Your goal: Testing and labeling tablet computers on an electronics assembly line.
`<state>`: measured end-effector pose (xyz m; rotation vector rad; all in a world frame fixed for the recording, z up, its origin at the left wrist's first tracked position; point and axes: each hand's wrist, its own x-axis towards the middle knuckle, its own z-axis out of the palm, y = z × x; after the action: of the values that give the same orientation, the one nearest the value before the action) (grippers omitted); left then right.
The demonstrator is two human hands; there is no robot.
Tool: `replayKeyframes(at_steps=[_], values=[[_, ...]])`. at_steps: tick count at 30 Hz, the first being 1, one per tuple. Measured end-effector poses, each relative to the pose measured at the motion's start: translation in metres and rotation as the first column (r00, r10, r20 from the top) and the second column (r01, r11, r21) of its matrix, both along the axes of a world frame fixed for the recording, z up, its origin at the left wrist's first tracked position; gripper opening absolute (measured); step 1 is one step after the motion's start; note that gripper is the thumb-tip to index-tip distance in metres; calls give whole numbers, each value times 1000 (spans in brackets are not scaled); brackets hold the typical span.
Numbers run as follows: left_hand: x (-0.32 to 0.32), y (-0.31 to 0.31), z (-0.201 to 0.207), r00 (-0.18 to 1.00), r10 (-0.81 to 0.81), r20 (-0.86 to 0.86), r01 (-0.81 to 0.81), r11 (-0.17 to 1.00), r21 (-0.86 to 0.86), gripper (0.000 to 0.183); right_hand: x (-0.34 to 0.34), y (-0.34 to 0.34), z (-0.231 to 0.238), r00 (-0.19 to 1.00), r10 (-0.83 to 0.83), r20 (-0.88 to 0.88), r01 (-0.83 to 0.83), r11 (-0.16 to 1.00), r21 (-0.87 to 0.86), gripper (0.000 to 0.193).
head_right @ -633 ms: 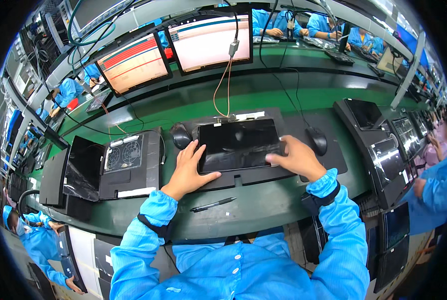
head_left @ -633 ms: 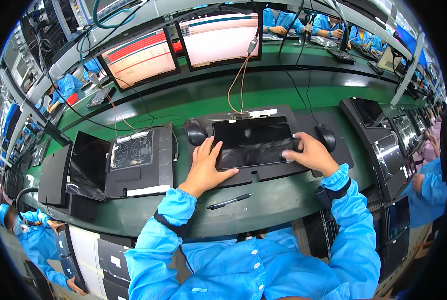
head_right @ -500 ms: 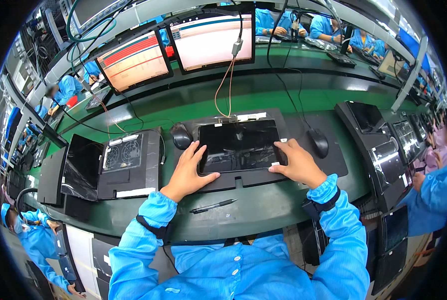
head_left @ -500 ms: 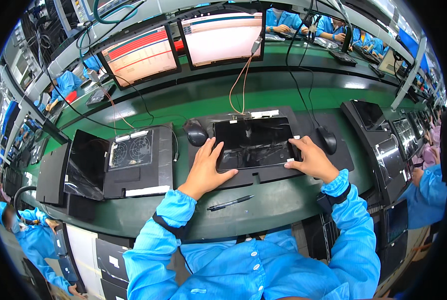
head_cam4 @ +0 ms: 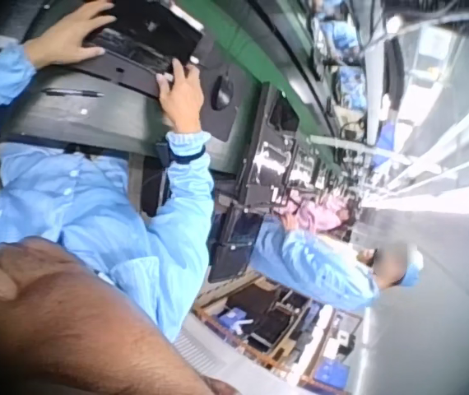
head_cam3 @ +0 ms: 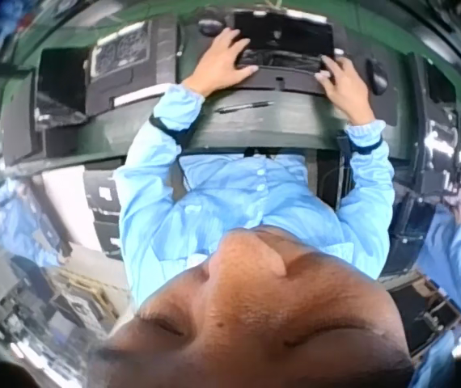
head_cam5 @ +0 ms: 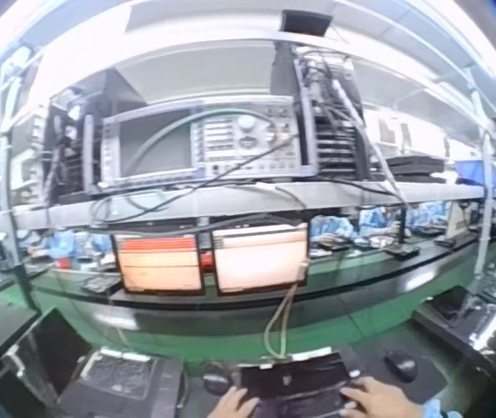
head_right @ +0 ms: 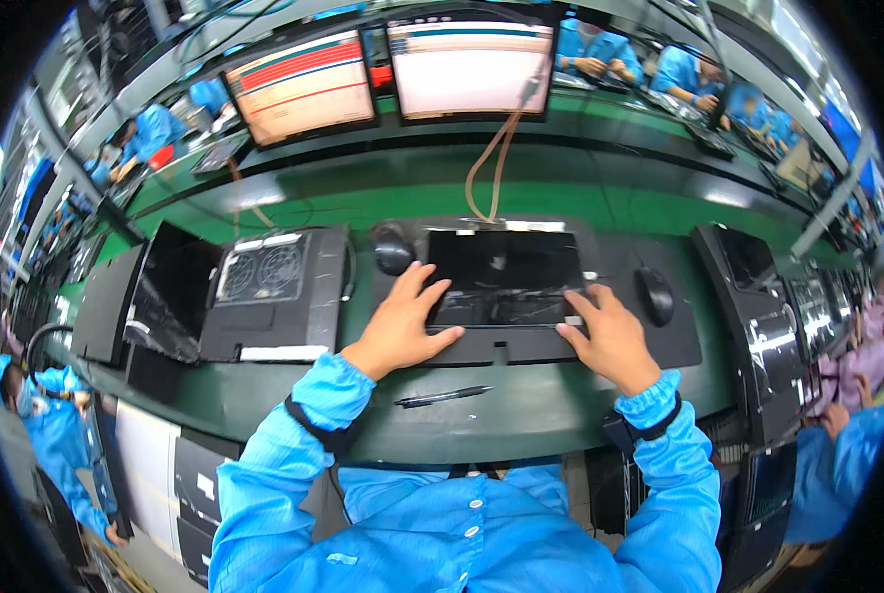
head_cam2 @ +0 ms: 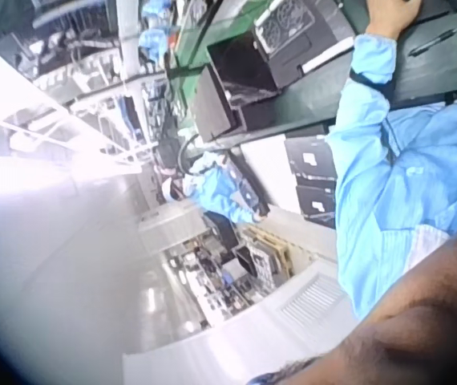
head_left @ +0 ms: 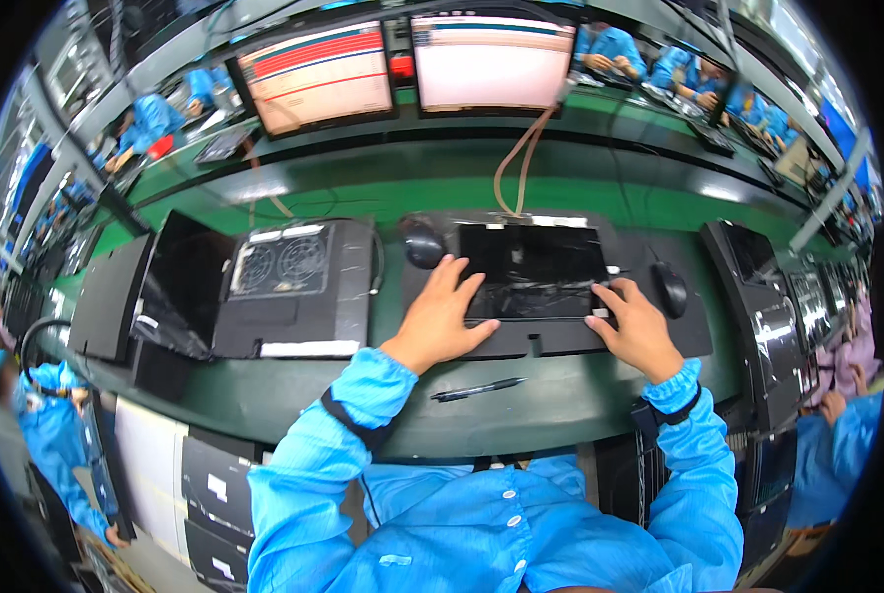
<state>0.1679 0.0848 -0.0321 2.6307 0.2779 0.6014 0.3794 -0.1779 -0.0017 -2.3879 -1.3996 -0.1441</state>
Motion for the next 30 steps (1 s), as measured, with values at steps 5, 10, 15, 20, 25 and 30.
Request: replayKeyframes(at_steps=[5,10,15,20,25,30], values=[[-37,-1,22,999,35,-24,-37,998,-58,56,-53,80,35,920,308,244,-377,866,328,35],[-113,31,33,880,393,267,-347,915,-203,24,-83,211,-1,893,432,126,-442,791,422,50],[-215,120,29,637,654,408,-769,570,288,34,-87,265,-39,941,245,232,-313,892,328,53],[-280,177,34,414,865,285,-809,205,550,67,-86,273,-44,955,252,154,-288,911,294,51],[-270,189,41,351,913,206,-748,142,648,74,-87,276,-32,954,268,131,-295,915,276,48],[-269,196,46,376,882,285,-725,88,684,76,-99,279,-16,788,478,388,-600,740,305,46]])
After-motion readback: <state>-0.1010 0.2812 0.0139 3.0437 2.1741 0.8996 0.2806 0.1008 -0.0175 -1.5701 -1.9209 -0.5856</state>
